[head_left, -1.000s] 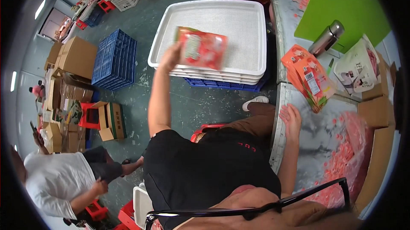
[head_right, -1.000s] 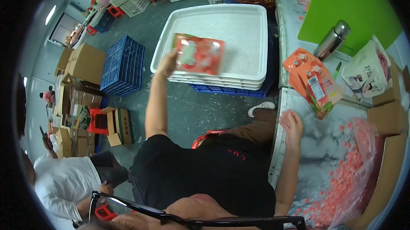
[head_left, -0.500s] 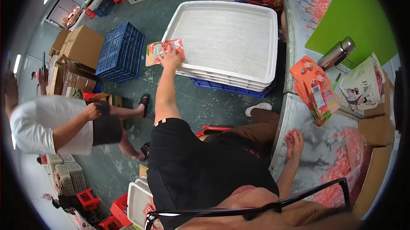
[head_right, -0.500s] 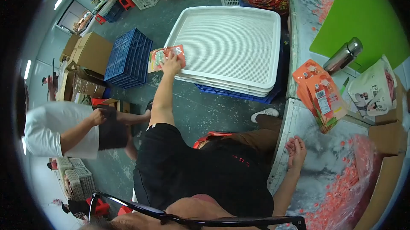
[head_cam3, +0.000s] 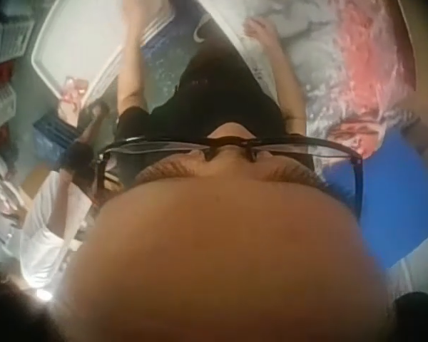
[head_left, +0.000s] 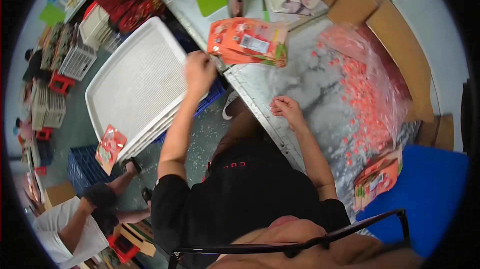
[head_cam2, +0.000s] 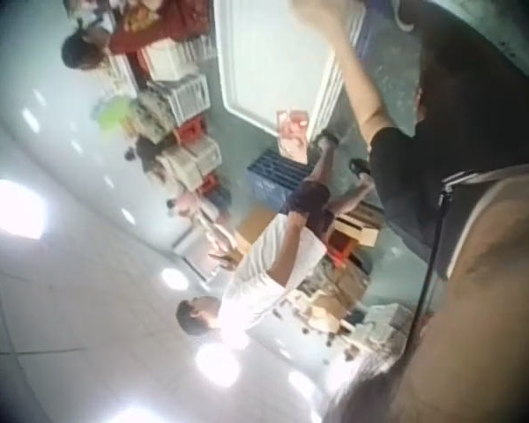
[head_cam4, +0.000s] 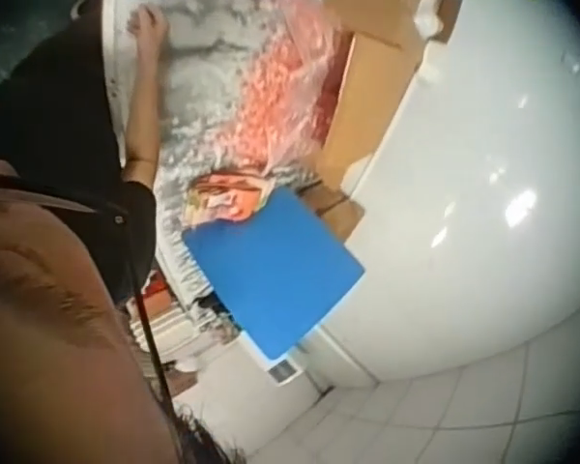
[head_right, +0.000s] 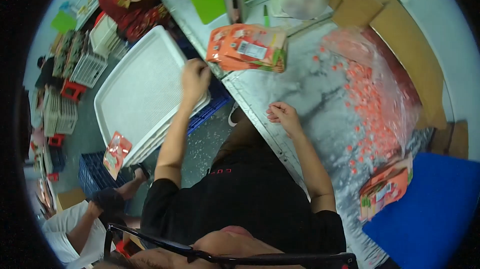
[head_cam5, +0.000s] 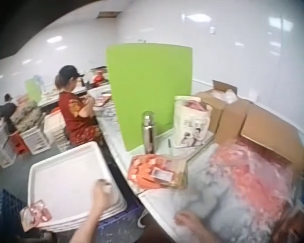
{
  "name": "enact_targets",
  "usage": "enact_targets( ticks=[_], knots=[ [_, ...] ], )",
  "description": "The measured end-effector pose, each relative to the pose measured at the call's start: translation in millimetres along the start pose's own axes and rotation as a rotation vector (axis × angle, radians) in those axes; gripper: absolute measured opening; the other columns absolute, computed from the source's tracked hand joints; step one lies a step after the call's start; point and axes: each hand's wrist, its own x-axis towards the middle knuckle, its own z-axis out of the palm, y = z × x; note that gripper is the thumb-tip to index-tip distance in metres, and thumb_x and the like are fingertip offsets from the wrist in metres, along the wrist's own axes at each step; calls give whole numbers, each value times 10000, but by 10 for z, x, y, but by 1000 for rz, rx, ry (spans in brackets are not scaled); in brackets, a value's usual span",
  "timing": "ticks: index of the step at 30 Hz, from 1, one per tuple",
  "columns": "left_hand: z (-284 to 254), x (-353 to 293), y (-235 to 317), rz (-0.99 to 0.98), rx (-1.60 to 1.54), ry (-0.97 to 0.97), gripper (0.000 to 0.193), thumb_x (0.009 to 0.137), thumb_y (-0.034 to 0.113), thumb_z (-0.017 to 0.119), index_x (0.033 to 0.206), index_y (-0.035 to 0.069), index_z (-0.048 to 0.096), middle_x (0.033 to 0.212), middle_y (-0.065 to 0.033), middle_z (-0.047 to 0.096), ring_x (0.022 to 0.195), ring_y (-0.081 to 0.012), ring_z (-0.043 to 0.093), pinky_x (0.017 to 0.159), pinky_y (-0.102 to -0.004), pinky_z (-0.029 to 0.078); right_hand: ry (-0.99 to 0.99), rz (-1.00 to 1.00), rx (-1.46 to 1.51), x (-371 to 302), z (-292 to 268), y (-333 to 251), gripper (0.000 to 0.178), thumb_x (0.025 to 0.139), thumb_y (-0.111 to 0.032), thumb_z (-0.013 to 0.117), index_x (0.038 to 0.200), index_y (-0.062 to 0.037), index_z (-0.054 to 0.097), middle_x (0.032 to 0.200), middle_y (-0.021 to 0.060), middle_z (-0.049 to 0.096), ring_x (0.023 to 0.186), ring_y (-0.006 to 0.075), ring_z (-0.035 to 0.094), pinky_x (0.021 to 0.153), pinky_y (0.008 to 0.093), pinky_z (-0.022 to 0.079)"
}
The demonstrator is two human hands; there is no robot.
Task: Filling small plastic bags with individual peach-flavored fudge candies on a production line.
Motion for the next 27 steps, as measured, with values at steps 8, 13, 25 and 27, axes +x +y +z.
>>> enact_targets(
  ticks=[8,13,25,27],
  knots=[
    [1684,438,1072,-51,-57,-176,335,856,286,638,1002,-6,562,1017,-222,600,940,-387,613,806,-487,505,164,-27,-27,-622,-486,84,206,966,-173,591,1097,-20,636,954,74,692,781,118,647,695,261,551],
    [1658,430,1254,-72,-42,-229,376,881,321,612,1037,-13,541,1043,-234,587,929,-407,616,787,-489,517,328,-14,60,-850,-780,205,225,966,-172,579,1116,-13,634,955,85,694,785,130,657,694,264,557],
    [1326,495,944,7,-73,-195,444,891,391,600,1135,24,652,1202,-233,561,1180,-400,505,1009,-550,374,320,-318,-61,19,-659,3,228,947,-205,619,1031,1,670,822,36,661,711,82,576,614,229,464],
    [1200,537,563,-70,42,0,473,879,404,607,1168,31,636,1258,-250,530,1219,-428,465,1036,-566,336,298,-318,-252,497,-513,-399,262,948,-259,615,1043,-23,673,862,27,668,737,74,586,649,234,478]
  ],
)
